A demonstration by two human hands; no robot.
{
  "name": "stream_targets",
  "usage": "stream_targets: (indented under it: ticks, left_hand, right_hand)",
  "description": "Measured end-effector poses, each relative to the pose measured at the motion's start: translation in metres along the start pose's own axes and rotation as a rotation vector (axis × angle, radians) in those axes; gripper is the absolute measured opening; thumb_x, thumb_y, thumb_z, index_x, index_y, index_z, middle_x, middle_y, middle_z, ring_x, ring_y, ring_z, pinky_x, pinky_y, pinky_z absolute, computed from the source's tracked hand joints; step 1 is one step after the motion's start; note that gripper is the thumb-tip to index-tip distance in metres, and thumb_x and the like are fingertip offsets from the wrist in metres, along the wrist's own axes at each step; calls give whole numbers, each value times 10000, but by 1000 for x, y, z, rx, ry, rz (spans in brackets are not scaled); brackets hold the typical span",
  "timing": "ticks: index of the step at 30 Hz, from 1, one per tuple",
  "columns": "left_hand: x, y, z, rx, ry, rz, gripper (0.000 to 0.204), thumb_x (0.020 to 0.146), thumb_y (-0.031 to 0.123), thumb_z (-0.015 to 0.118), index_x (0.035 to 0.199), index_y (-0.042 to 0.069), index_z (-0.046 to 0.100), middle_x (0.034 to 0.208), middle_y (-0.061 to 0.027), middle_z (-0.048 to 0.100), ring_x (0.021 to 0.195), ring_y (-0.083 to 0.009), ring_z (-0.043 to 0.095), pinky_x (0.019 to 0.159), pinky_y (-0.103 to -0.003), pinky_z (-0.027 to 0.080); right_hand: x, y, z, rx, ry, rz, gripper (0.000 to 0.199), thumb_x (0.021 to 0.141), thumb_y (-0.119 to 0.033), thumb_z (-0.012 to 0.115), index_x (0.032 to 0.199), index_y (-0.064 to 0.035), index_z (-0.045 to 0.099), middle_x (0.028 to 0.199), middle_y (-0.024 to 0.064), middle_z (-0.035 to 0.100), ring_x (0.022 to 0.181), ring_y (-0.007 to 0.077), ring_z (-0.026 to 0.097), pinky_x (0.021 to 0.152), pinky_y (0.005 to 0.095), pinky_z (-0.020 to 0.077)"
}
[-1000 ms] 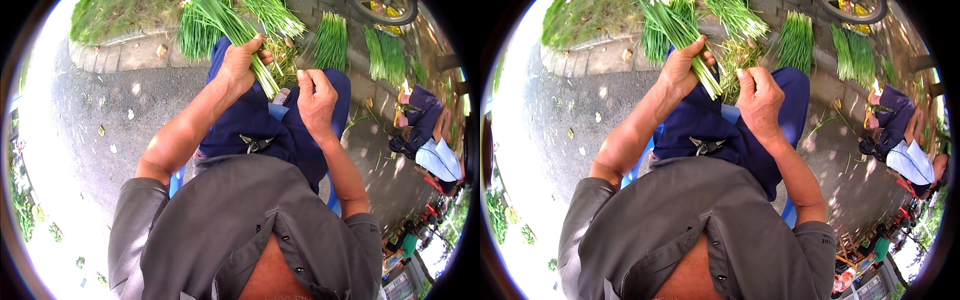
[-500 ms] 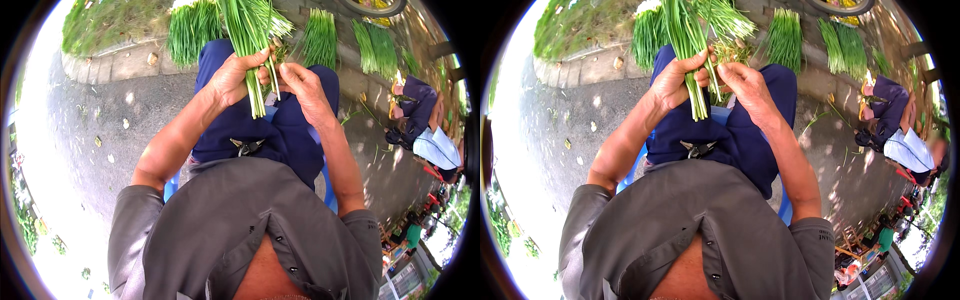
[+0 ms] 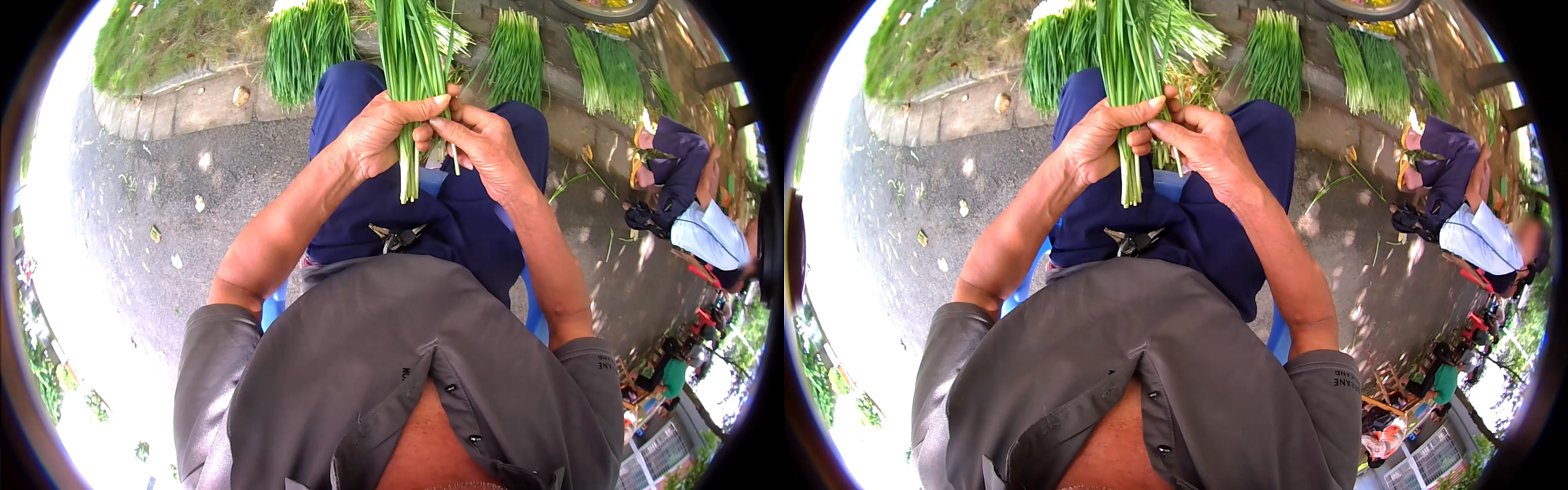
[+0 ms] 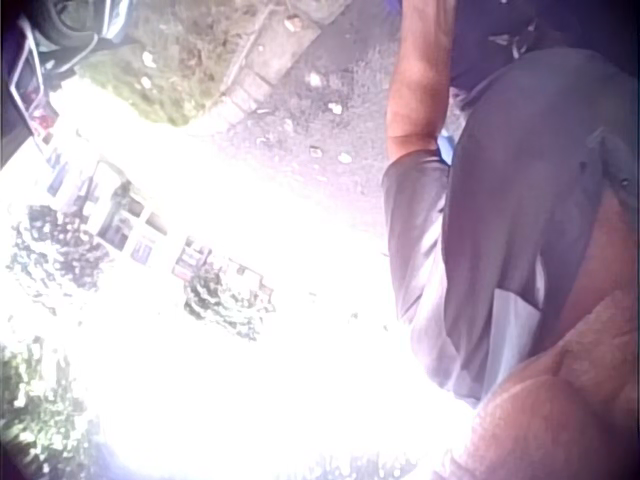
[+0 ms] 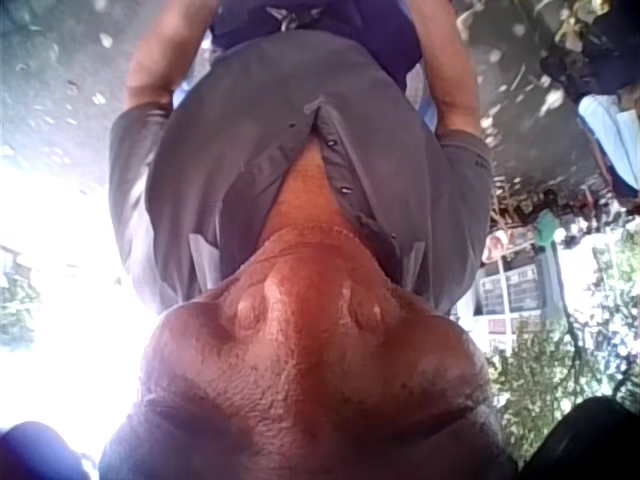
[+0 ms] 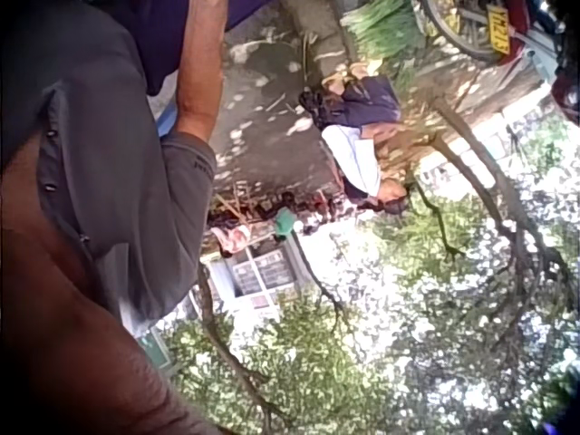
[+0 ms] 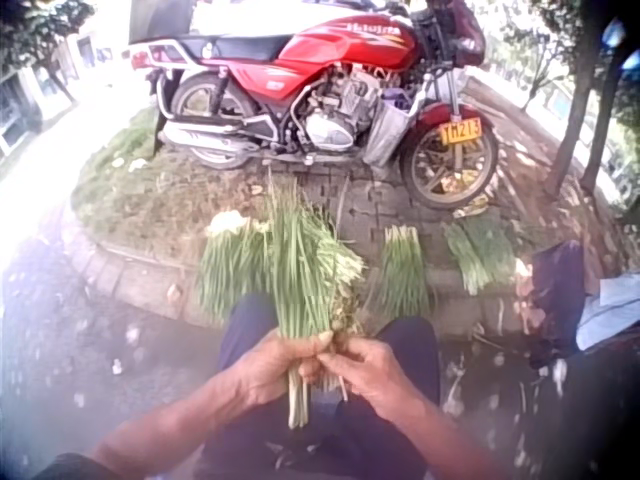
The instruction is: The person sorts bunches of green chives by hand, removing loose blades and aligning the stems into neat bundles while sitting outdoors.
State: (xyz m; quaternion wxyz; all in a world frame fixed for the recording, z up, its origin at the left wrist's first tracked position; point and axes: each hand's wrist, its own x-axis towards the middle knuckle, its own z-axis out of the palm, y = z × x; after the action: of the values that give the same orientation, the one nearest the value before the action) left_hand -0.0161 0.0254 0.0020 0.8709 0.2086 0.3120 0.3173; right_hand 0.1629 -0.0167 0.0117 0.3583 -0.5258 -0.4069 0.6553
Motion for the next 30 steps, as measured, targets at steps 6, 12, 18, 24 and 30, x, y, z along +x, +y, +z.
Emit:
stream_targets:
  ticks: [6, 12, 18, 24, 30]
  left_hand:
    - [2, 6, -8, -5, -22, -9, 209, 925, 154, 720, 1089, 40, 658, 764, 9, 605, 563, -66, 520, 529, -230, 445]
    - [7, 8, -14, 33, 55, 72, 213, 969, 198, 669, 1113, 43, 650, 700, 39, 538, 579, -57, 472, 540, -227, 405]
    - [6, 9, -12, 93, 101, 141, 353, 979, 265, 657, 1243, 31, 648, 738, 31, 555, 628, -66, 485, 590, -229, 438]
    - [9, 3, -17, 95, 114, 148, 332, 961, 301, 682, 1181, 52, 683, 751, 33, 569, 632, -54, 495, 570, -211, 444]
    - [11, 2, -15, 150, 185, 134, 339, 950, 295, 697, 1183, 49, 678, 742, 37, 554, 616, -57, 489, 558, -214, 440]
  right_hand:
    - [-1, -2, -9, 2, -55, 9, 219, 949, -231, 670, 932, -16, 705, 769, -9, 647, 598, 23, 507, 492, 184, 351]
    - [-2, -5, -3, -8, -112, 5, 236, 950, -244, 671, 864, -27, 702, 754, 7, 666, 586, 32, 535, 493, 198, 387]
    - [-5, -3, 7, 34, -135, 42, 240, 948, -254, 680, 913, -19, 714, 743, -6, 635, 590, 24, 517, 494, 190, 377]
    - [-3, 4, 8, 12, -120, 20, 213, 940, -231, 690, 881, -28, 708, 705, -23, 596, 564, 14, 477, 498, 188, 369]
    - [-4, 5, 10, -20, -87, 22, 175, 929, -198, 694, 856, -38, 701, 679, -30, 584, 547, 13, 442, 494, 196, 329]
